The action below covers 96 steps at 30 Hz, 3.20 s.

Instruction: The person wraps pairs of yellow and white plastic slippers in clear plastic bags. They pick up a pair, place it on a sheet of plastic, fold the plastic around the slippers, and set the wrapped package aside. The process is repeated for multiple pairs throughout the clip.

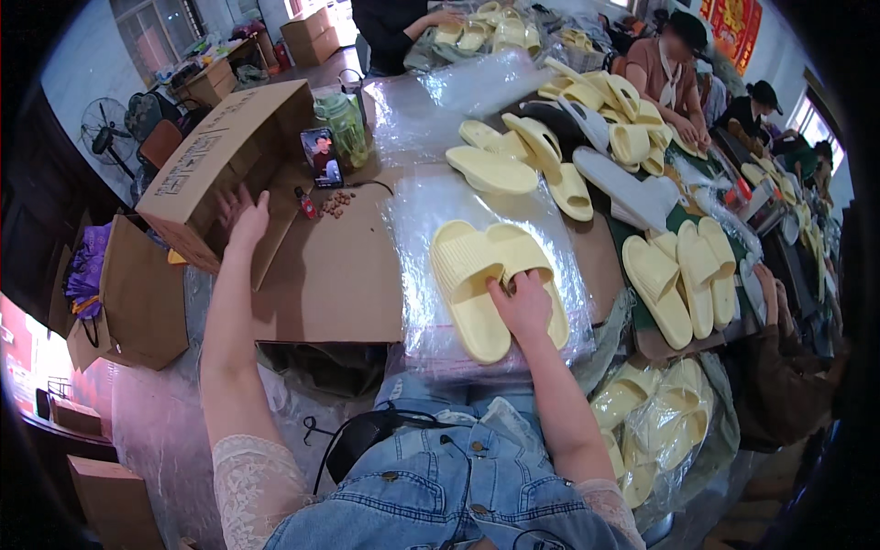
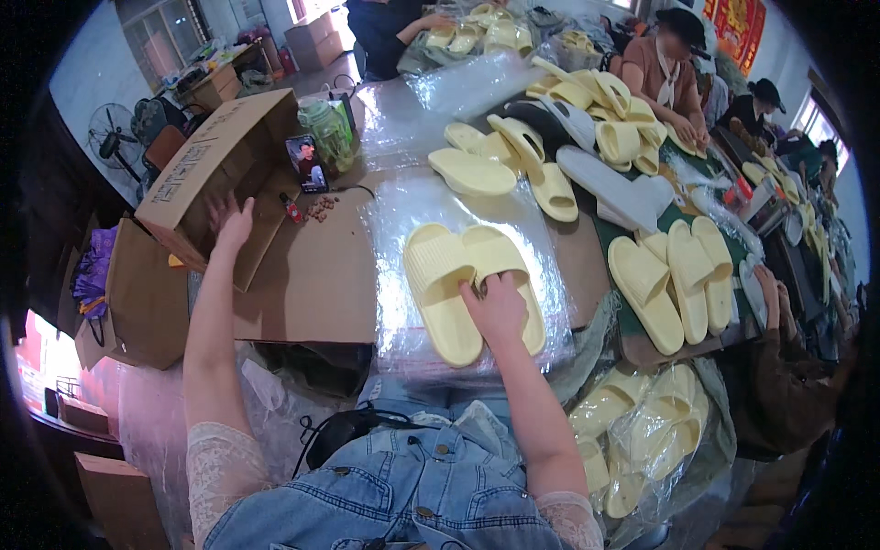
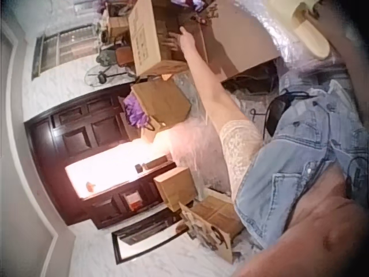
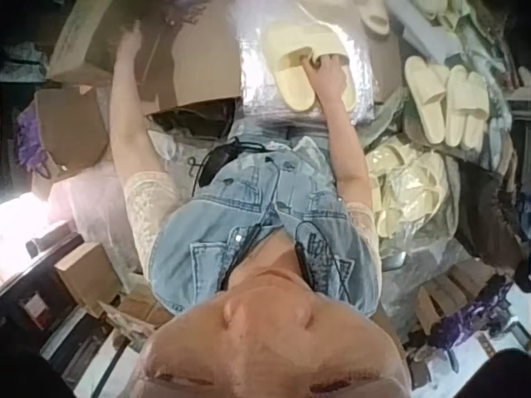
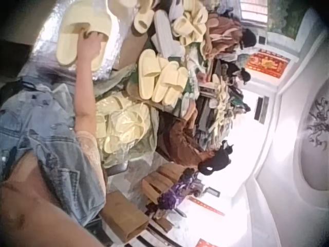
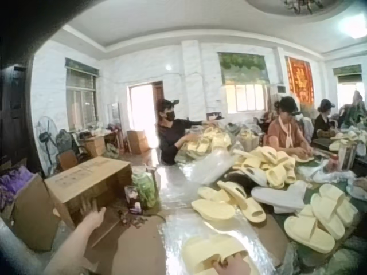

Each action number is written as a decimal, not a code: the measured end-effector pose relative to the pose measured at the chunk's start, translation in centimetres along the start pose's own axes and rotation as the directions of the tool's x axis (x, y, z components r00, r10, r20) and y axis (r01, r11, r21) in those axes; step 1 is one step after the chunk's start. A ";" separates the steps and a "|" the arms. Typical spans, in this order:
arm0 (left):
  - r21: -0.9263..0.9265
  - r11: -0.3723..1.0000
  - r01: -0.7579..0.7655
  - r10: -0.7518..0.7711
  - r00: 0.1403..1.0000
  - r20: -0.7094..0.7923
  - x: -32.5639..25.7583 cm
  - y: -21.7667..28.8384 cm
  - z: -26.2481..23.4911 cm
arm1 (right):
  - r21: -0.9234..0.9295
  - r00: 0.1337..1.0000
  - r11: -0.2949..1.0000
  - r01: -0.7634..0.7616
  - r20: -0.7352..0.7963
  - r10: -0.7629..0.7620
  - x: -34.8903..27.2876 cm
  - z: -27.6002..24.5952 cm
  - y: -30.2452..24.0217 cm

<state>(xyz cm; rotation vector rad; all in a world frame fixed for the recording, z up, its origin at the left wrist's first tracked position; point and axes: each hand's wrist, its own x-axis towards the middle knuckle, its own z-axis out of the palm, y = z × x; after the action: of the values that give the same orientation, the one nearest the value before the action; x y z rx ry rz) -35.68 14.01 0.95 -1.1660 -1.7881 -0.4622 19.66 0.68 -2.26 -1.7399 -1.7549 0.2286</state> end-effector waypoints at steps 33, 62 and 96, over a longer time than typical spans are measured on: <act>-0.985 0.076 0.157 0.387 0.905 0.174 -14.5 26.6 -24.3 | 0.010 0.992 0.997 -0.076 -0.097 0.077 1.7 -0.4 2.1; -0.974 0.224 0.033 0.754 0.627 0.195 -13.6 26.7 -25.7 | 0.483 0.957 0.826 -0.291 0.129 0.261 -8.9 -15.3 10.0; -0.981 -0.167 0.097 0.717 0.695 -0.053 -10.5 23.2 -35.1 | 0.058 0.983 0.995 0.078 0.162 -0.087 2.7 -0.7 -0.7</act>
<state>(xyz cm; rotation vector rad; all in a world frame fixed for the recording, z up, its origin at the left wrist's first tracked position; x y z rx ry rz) 2.88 -5.16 5.97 -3.1521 -1.0773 -1.3727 19.69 2.96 -0.43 -1.6476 -1.9171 0.3875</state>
